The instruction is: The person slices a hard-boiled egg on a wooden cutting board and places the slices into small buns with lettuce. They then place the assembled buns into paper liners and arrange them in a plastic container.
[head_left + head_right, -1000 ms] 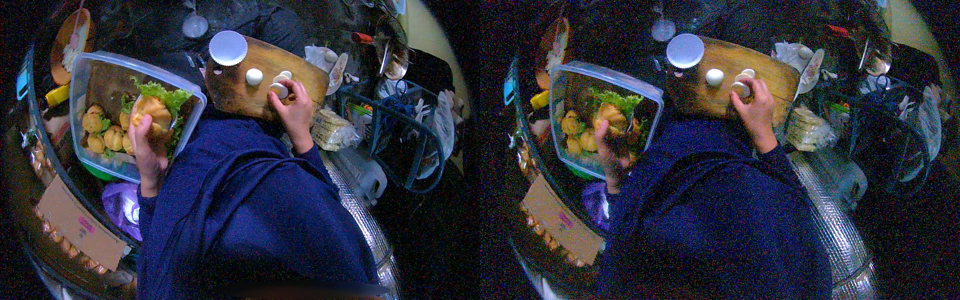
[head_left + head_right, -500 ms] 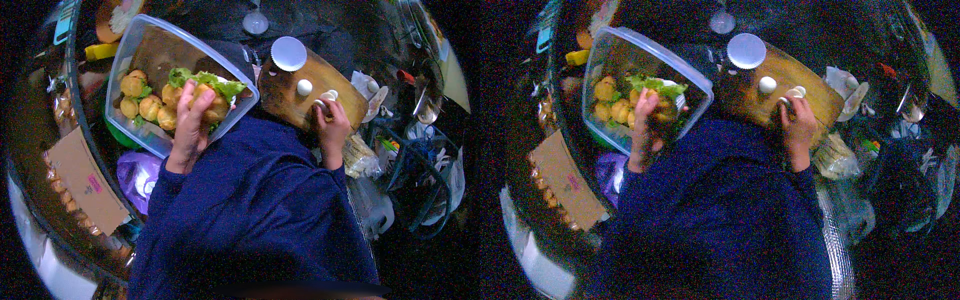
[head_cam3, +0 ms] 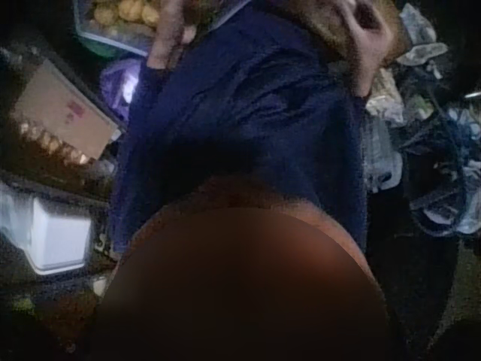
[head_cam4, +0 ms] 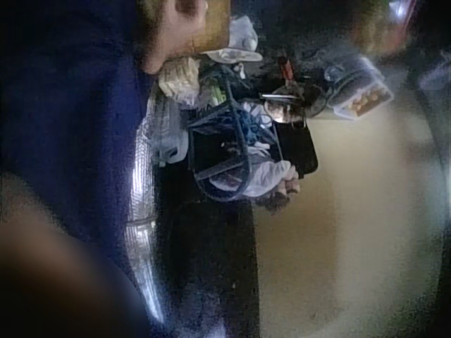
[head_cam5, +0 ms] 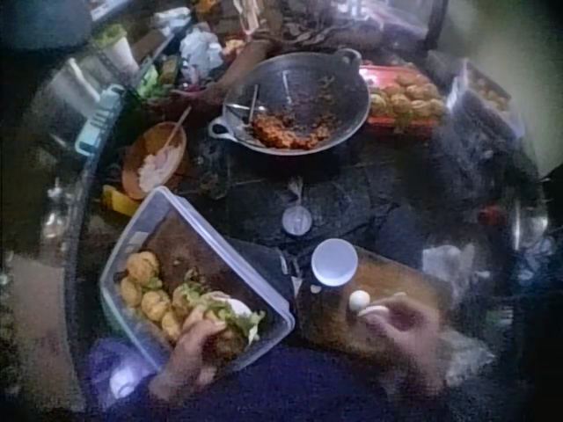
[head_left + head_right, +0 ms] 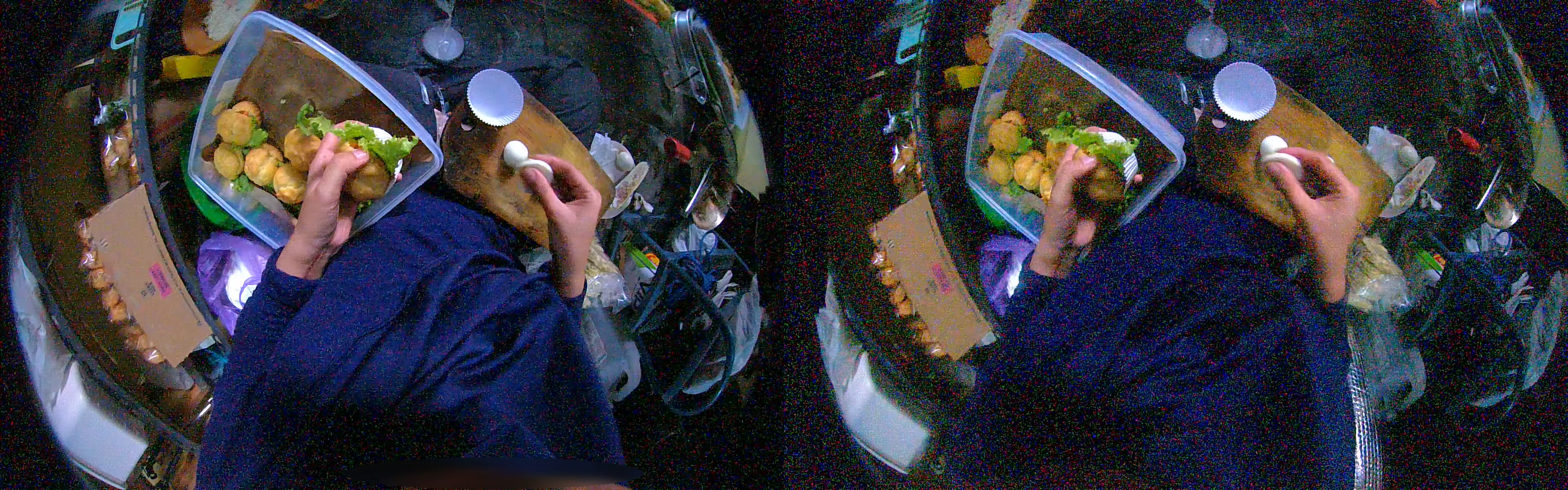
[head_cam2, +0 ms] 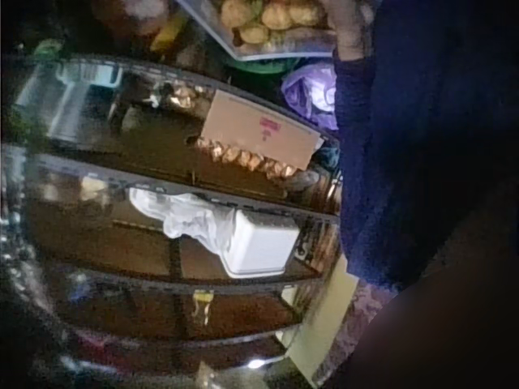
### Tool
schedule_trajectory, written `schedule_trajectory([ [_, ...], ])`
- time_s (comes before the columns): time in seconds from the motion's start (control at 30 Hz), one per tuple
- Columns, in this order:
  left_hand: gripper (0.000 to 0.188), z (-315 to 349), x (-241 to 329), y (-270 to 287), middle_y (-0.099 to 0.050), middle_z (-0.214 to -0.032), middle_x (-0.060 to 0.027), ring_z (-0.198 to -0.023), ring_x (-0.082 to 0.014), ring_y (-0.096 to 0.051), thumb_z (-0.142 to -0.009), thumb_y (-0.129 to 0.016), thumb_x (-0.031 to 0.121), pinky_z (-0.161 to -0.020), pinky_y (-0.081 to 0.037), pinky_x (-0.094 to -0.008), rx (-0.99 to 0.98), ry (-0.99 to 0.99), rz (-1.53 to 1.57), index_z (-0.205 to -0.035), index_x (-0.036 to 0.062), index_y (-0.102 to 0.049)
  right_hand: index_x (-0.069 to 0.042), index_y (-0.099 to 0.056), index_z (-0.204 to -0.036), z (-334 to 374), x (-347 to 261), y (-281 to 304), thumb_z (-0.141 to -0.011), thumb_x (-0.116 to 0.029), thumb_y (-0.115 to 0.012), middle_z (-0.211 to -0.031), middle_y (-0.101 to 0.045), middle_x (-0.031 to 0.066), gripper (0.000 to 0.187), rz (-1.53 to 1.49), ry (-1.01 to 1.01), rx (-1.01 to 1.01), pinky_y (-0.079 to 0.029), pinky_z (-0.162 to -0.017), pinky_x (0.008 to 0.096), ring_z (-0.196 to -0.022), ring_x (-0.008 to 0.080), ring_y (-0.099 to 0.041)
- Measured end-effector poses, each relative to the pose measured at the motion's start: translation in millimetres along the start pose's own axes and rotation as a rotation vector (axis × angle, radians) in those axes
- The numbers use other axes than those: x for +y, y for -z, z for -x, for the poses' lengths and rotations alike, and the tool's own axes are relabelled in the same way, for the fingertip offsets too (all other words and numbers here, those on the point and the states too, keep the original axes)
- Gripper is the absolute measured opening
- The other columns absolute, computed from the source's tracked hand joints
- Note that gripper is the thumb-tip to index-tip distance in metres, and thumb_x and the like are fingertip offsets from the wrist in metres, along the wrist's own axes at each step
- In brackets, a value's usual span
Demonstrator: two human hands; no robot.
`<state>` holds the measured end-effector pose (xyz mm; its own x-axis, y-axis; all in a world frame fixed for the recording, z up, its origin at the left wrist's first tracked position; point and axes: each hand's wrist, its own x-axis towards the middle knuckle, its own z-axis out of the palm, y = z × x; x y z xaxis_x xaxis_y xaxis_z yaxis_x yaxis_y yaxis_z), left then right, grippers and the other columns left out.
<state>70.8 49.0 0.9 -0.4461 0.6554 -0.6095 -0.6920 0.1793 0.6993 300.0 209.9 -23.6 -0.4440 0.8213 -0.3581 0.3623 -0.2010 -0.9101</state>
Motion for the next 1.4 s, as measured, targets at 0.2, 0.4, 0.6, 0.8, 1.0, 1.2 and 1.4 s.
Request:
schedule_trajectory([
  [0.2, 0.036, -2.0, -2.3, -6.4, -0.057, -0.107, -0.0085, -0.099, -0.0203, -0.058, -0.085, -0.054, 0.018, -0.087, -0.049, -0.0358, 0.101, 0.027, 0.001, -0.119, 0.0075, -0.047, -0.003, -0.069, -0.091, -4.6, -57.3, -67.0, -0.075, -0.012, -0.075, -0.083, -0.067, 0.0062, 0.019, -0.073, 0.304, -0.383, -0.05, -0.069, 0.0279, -0.077, 0.0146, -0.064],
  [0.4, 0.035, -0.2, -2.4, -6.8, -0.056, -0.106, -0.0071, -0.099, -0.0173, -0.056, -0.084, -0.053, 0.02, -0.087, -0.046, -0.0305, 0.056, 0.021, -0.01, -0.117, 0.0078, -0.049, 0.001, -0.069, -0.09, -8.9, -61.1, -96.8, -0.074, -0.008, -0.076, -0.083, -0.067, 0.0096, 0.019, -0.01, 0.469, -0.325, -0.049, -0.07, 0.0267, -0.076, 0.0162, -0.064],
  [0.6, 0.042, -0.7, -1.0, -6.8, -0.055, -0.108, -0.0081, -0.1, -0.0182, -0.055, -0.08, -0.054, 0.022, -0.088, -0.046, -0.0306, 0.026, 0.023, -0.012, -0.119, 0.0073, -0.047, -0.001, -0.069, -0.089, -11.4, -56.8, -99.4, -0.073, -0.01, -0.075, -0.081, -0.066, 0.0108, 0.019, 0.034, 0.445, -0.28, -0.05, -0.067, 0.0297, -0.074, 0.0207, -0.064],
  [0.8, 0.048, 2.2, 4.4, -7.6, -0.054, -0.111, -0.009, -0.101, -0.0187, -0.055, -0.079, -0.054, 0.021, -0.09, -0.045, -0.0314, 0.018, 0.075, -0.022, -0.123, 0.0066, -0.043, -0.004, -0.068, -0.089, -15.7, -57.3, -98.7, -0.073, -0.013, -0.073, -0.081, -0.065, 0.0132, 0.019, 0.052, 0.467, -0.28, -0.052, -0.065, 0.034, -0.072, 0.0292, -0.065],
  [1.0, 0.052, 0.2, 5.3, -7.8, -0.054, -0.112, -0.0098, -0.103, -0.0197, -0.055, -0.077, -0.055, 0.018, -0.091, -0.045, -0.0322, -0.049, 0.071, -0.034, -0.126, 0.0061, -0.04, 0.0, -0.068, -0.09, -17.0, -62.3, -100.9, -0.074, -0.006, -0.074, -0.078, -0.065, 0.0096, 0.018, 0.044, 0.539, -0.287, -0.049, -0.061, 0.0267, -0.068, 0.0174, -0.063],
  [1.2, 0.056, 5.1, 9.5, -8.0, -0.054, -0.113, -0.0111, -0.104, -0.0206, -0.055, -0.075, -0.054, 0.015, -0.092, -0.045, -0.0325, -0.055, 0.092, -0.011, -0.127, 0.0054, -0.039, -0.001, -0.068, -0.091, -23.0, -61.1, -103.2, -0.075, -0.007, -0.074, -0.077, -0.065, 0.0093, 0.018, 0.134, 0.523, -0.283, -0.049, -0.061, 0.0264, -0.068, 0.0167, -0.063],
  [1.4, 0.059, 4.5, 10.9, -9.5, -0.053, -0.116, -0.0122, -0.106, -0.0218, -0.055, -0.073, -0.053, 0.015, -0.093, -0.045, -0.0332, -0.096, 0.116, 0.046, -0.129, 0.0054, -0.037, -0.001, -0.068, -0.091, -22.6, -67.1, -99.6, -0.075, -0.009, -0.074, -0.078, -0.065, 0.009, 0.019, 0.087, 0.497, -0.324, -0.05, -0.061, 0.0269, -0.069, 0.0169, -0.064],
])
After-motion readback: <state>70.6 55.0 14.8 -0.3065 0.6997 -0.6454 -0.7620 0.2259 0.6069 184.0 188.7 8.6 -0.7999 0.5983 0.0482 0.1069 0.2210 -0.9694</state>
